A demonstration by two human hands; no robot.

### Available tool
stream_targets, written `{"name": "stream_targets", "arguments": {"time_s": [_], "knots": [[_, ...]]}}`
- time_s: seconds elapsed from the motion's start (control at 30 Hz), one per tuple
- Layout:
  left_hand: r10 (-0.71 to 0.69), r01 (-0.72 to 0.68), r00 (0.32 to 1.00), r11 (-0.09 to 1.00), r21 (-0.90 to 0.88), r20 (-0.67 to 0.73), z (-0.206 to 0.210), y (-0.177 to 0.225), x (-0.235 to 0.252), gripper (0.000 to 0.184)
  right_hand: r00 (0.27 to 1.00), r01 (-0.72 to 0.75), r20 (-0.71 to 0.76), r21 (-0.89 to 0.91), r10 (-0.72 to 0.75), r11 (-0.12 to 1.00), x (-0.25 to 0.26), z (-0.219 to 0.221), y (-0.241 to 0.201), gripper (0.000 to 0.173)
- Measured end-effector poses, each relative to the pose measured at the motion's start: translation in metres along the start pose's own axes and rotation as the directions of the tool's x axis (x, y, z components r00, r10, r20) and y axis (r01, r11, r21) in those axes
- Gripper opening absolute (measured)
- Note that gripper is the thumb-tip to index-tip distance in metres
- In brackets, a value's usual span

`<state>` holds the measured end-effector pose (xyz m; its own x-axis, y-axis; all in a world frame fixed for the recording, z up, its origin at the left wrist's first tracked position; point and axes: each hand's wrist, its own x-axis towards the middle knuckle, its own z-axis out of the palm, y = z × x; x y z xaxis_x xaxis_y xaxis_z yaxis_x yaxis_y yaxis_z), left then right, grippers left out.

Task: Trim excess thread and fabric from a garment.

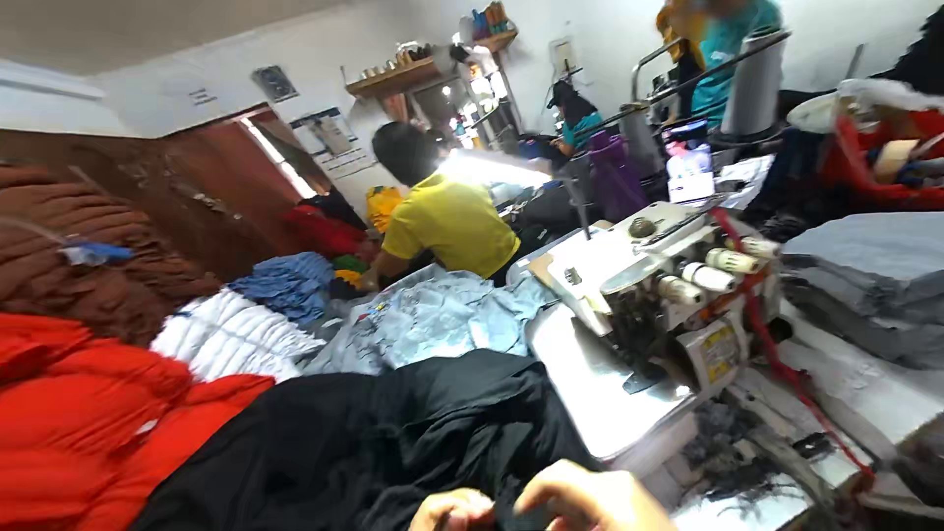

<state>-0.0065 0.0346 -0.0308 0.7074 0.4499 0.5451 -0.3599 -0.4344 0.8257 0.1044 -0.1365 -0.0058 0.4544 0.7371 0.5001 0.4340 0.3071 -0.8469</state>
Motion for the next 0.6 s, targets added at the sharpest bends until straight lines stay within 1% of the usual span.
{"name": "stream_targets", "arguments": {"time_s": [0.07,0.13,0.17,0.2,0.23,0.3,0.37,0.53,0.6], "knots": [[-0.054,0.053,0.999,0.989,-0.137,-0.004,-0.001,-0.001,-0.002,0.026,1.0,-0.026,0.008,-0.127,0.027,0.992,0.0,-0.012,0.01,0.036],[-0.137,0.122,0.989,0.966,-0.23,-0.05,0.002,0.004,-0.003,0.029,0.996,-0.032,0.079,-0.237,0.052,0.971,0.0,-0.018,0.017,0.051],[-0.173,0.146,0.982,0.952,-0.269,-0.079,0.003,0.006,-0.003,0.031,0.99,-0.04,0.12,-0.281,0.076,0.959,0.0,-0.018,0.017,0.055],[-0.195,0.156,0.975,0.941,-0.302,-0.103,0.004,0.006,-0.003,0.03,0.984,-0.044,0.151,-0.319,0.097,0.947,0.001,-0.017,0.016,0.054],[-0.2,0.153,0.973,0.932,-0.328,-0.116,0.004,0.004,-0.004,0.028,0.98,-0.037,0.169,-0.355,0.103,0.934,0.002,-0.014,0.014,0.049],[-0.173,0.121,0.978,0.928,-0.353,-0.119,0.004,-0.001,-0.006,0.018,0.981,0.005,0.178,-0.421,0.077,0.907,0.004,-0.008,0.015,0.043],[-0.128,0.08,0.985,0.929,-0.36,-0.113,0.003,-0.007,-0.007,0.012,0.981,0.053,0.191,-0.466,0.042,0.883,0.008,-0.005,0.017,0.042],[-0.048,0.015,0.995,0.942,-0.335,-0.089,0.003,-0.012,-0.008,0.014,0.969,0.193,0.239,-0.592,-0.059,0.783,0.017,0.002,0.024,0.044],[-0.023,-0.008,0.995,0.952,-0.308,-0.097,0.005,-0.013,-0.007,0.015,0.958,0.27,0.255,-0.64,-0.132,0.72,0.021,0.004,0.03,0.045]]}}
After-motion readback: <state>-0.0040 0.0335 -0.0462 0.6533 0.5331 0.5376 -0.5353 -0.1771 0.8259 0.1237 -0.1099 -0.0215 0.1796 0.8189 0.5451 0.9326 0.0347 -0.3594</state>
